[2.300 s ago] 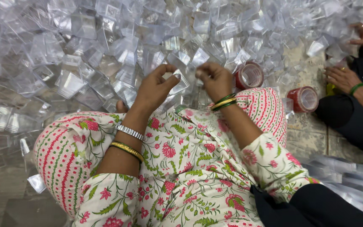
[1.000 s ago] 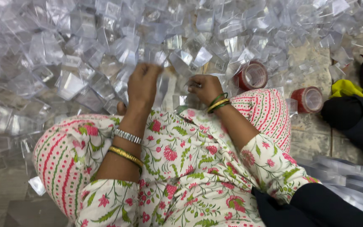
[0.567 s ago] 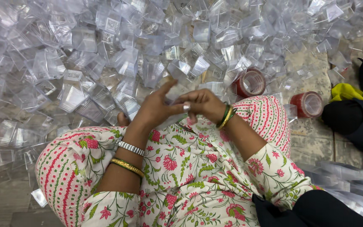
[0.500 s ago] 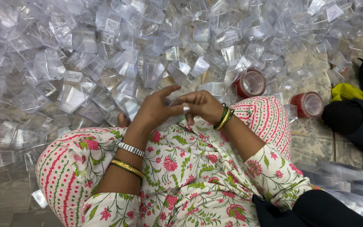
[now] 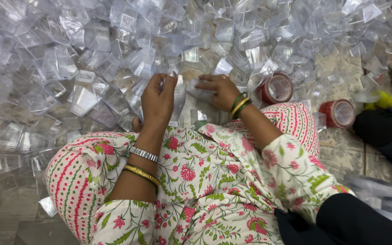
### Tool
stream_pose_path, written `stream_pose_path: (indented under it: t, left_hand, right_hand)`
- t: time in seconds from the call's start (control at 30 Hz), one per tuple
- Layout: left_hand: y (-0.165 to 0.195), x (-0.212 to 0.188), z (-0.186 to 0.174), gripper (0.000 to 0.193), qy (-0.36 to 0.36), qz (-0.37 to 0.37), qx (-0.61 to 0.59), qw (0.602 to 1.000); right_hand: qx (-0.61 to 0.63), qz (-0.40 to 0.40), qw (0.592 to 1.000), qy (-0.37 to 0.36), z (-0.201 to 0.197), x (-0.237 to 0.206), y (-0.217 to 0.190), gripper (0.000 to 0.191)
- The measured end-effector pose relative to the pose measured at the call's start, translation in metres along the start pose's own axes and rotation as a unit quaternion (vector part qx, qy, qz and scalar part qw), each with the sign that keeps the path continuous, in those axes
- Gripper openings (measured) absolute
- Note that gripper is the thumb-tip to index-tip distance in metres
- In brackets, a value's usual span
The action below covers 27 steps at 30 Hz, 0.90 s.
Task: The person sits on the floor among large piles of clear plastic cups and repeatedly picks up cups one at a time, fitting them together into nested stacks. They occasionally turn a cup over and place finished stacks aside while other workers handle cups nearby.
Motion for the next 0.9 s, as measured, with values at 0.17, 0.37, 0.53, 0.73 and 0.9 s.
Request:
stream_pose_path:
  t: [0.17, 0.37, 0.53, 0.73, 0.9]
  left_hand:
    - [-0.002, 0.001, 0.004, 0.040, -0.011, 0.016, -0.020, 1.000]
    - [0.001, -0.004, 0.003, 0.046, -0.050, -0.027, 0.009, 0.998]
    - [0.006, -0.007, 0.001, 0.050, -0.066, 0.023, 0.060, 0.996]
    - [-0.005, -0.006, 0.005, 0.043, -0.091, 0.057, 0.067, 0.992]
    - [-0.011, -0.003, 0.008, 0.041, -0.105, 0.101, 0.092, 0.985]
  right_hand:
    - [0.194, 0.154, 0.967, 0.061, -0.028, -0.022, 0.025, 0.029]
    - [0.118, 0.168, 0.975, 0.090, 0.002, -0.021, -0.004, 0.041]
    - [-0.066, 0.138, 0.984, 0.094, 0.008, -0.018, -0.019, 0.057]
    - [-0.076, 0.157, 0.981, 0.090, -0.018, -0.028, 0.000, 0.064]
    - [-0.058, 0.149, 0.979, 0.125, -0.007, -0.022, -0.016, 0.053]
Point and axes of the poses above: each hand's wrist, its own x-axis towards the middle knuckle, its own z-axis out of the palm, y = z × x, the point moved 2 cm from there along x, towards the middle knuckle, and after that the axes turned 15 degrees about z, right-handed, at the moved point
